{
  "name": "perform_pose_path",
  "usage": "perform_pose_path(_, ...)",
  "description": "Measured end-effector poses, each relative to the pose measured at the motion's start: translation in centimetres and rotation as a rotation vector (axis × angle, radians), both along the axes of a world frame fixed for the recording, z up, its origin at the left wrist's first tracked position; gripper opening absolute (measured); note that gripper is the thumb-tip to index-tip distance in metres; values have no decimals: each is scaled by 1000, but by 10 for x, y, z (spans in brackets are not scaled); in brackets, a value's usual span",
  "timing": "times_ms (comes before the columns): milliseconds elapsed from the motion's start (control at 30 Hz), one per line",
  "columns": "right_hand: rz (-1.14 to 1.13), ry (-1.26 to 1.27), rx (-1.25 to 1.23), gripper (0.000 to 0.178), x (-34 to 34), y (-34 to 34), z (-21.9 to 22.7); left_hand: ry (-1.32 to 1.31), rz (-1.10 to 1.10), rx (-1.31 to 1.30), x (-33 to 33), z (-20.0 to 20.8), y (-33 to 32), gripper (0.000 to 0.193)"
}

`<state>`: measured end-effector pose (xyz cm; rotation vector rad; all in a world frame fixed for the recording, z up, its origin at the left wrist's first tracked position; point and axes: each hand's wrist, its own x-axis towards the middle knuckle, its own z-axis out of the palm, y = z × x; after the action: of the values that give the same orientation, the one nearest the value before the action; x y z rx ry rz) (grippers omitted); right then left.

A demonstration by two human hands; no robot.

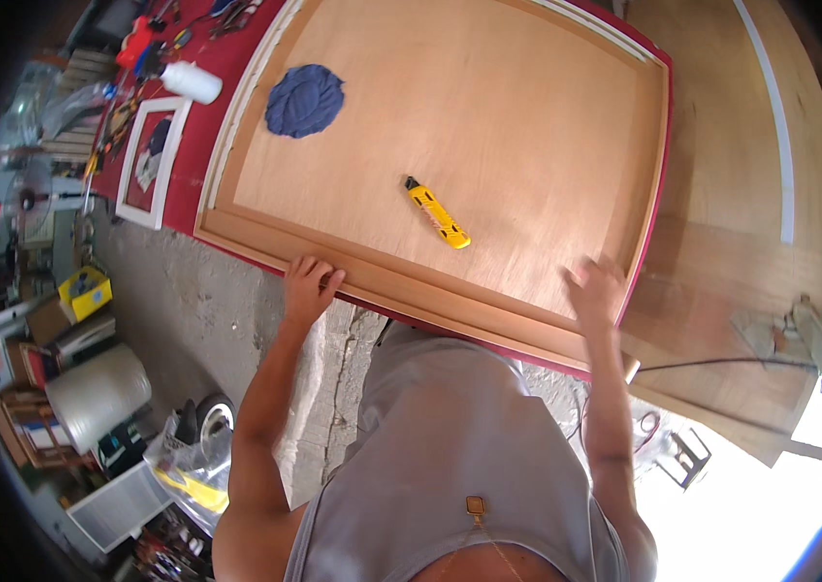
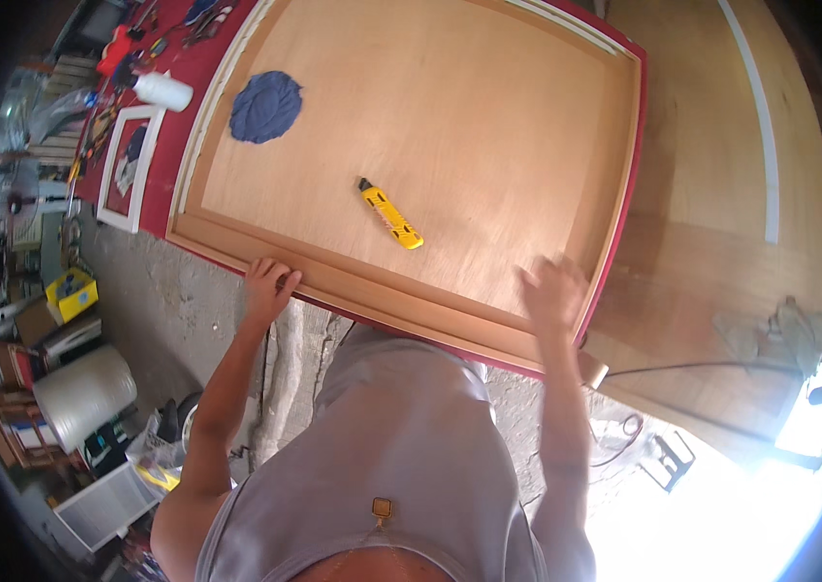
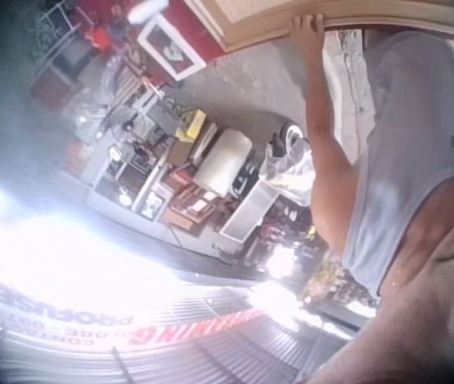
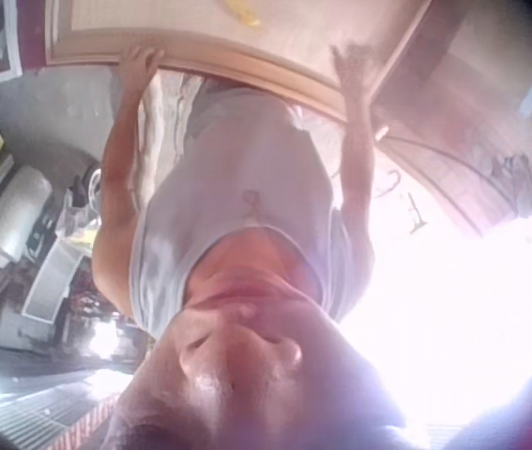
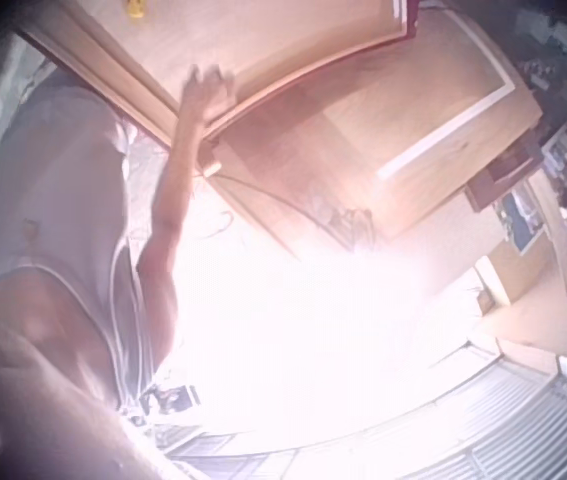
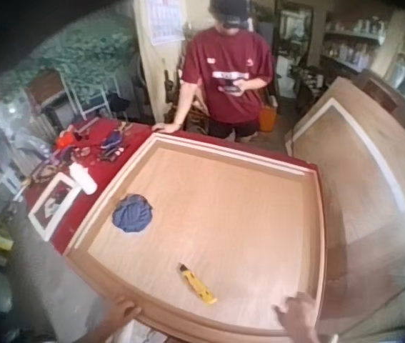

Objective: The person applies thin wood veneer strips to the edges of a large rectangular wooden board. They position each strip, press it into place, and trim the excess with a yellow utility knife. The person also wipes the surface with a cloth and uses a small container, likely containing adhesive, during the process.

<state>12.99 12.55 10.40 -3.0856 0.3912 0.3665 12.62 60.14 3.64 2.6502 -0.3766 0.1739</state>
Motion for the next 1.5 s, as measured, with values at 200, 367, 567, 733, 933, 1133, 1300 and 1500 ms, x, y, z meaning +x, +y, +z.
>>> perform_pose_path(200,331,103,402,62,90,190,-41,56,-104,-17,11,13,-45,21)
perform_pose_path(367,-20,-32,740,56,69,159,-60,225,-277,-277,-1,12,-144,23)
perform_pose_path(567,-800,-555,1851,46,-75,-2,-5,192,-769,-255,-4,2,-310,36)
perform_pose_path(733,-926,-717,1232,35,-181,-60,-4,297,-999,-106,-21,-18,-414,27)
perform_pose_path(933,-1036,-509,705,25,-217,-40,-25,352,-911,-85,-33,-26,-440,17)
perform_pose_path(1133,-772,-474,577,28,-233,-17,-43,372,-917,-80,-33,-28,-442,18)
perform_pose_path(1300,-822,-363,547,26,-234,-13,-36,363,-915,-69,-33,-29,-443,17)
perform_pose_path(1500,-791,-389,513,22,-231,-12,-31,379,-909,-77,-32,-29,-443,16)
